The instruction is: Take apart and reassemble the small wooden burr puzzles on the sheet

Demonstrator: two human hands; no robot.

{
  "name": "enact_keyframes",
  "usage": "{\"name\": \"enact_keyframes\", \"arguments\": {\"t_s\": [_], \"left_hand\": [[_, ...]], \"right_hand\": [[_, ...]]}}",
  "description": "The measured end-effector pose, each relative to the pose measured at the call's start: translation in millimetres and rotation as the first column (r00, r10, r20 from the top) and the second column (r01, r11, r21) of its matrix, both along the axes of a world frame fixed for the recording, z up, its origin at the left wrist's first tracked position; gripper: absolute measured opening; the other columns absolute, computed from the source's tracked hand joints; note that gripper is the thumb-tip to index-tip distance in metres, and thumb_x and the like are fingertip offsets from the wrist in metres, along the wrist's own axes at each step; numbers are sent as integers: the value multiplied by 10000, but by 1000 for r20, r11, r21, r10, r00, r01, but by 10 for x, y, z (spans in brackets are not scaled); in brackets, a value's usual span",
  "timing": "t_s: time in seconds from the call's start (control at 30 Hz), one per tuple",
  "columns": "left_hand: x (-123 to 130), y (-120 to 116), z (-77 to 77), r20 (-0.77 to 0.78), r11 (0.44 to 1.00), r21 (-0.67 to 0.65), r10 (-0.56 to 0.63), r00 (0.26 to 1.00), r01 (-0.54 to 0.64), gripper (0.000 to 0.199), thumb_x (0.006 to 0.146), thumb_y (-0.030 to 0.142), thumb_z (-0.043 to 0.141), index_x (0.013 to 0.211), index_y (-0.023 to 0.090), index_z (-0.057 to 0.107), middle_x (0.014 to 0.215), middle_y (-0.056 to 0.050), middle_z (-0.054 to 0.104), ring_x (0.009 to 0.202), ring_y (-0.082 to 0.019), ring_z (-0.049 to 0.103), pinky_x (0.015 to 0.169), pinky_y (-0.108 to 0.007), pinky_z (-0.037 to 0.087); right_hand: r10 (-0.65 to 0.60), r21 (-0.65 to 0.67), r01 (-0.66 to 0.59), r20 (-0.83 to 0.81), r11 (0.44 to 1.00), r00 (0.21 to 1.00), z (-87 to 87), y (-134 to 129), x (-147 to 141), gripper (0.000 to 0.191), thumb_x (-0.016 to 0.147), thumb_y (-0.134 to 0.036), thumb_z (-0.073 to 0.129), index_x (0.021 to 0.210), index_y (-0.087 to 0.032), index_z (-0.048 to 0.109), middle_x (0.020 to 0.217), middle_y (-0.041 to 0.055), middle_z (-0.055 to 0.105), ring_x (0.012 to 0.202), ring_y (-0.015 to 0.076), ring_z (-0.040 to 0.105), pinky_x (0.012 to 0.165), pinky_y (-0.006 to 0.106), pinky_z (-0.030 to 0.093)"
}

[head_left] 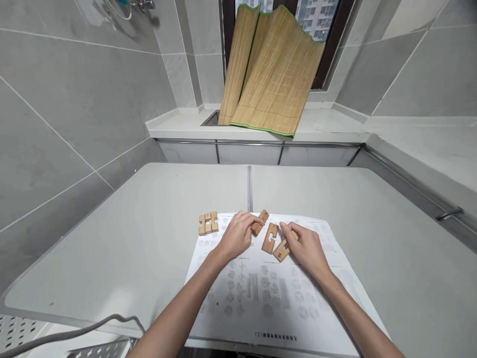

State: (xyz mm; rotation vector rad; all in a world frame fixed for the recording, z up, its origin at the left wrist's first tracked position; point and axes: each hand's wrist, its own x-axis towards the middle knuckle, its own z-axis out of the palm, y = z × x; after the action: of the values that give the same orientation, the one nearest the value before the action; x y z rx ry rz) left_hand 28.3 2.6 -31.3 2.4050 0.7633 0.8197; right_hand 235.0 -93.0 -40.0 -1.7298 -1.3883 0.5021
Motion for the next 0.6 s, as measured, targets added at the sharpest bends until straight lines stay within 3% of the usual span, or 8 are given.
{"name": "enact_keyframes", "arguments": {"t_s": [0.13,0.27,0.43,0.6], "left_hand": [[-8,-2,5,-58,1000,11,-8,998,9,492,815,-75,405,1079,231,685,1043,-29,744,1010,-241,607,931,-403,478],[-18,-5,20,-98,999,23,-28,995,31,475,842,-67,400,1083,223,688,1073,-42,742,1029,-240,613,931,-402,480],[-44,2,39,-139,993,75,-76,987,87,466,839,-60,421,1074,228,703,1035,-45,736,1012,-245,604,918,-393,477],[-62,7,37,-191,984,124,-105,976,130,477,848,-61,421,1099,231,702,1002,-43,729,1006,-243,606,898,-378,466]], "right_hand": [[5,-28,-4,21,1000,1000,0,-10,3,569,1026,-636,460,615,-245,418,547,-31,437,551,167,396,560,303,321],[20,-32,-18,73,999,997,-15,-8,8,550,1038,-638,439,652,-248,482,574,-21,496,569,182,433,584,308,327],[25,5,-26,140,1000,990,-48,7,6,482,1053,-615,444,831,-243,656,792,44,671,704,223,585,653,326,392],[-4,14,1,194,1000,981,-73,0,-5,385,1066,-548,464,935,-249,667,951,57,692,799,231,645,687,334,421]]}}
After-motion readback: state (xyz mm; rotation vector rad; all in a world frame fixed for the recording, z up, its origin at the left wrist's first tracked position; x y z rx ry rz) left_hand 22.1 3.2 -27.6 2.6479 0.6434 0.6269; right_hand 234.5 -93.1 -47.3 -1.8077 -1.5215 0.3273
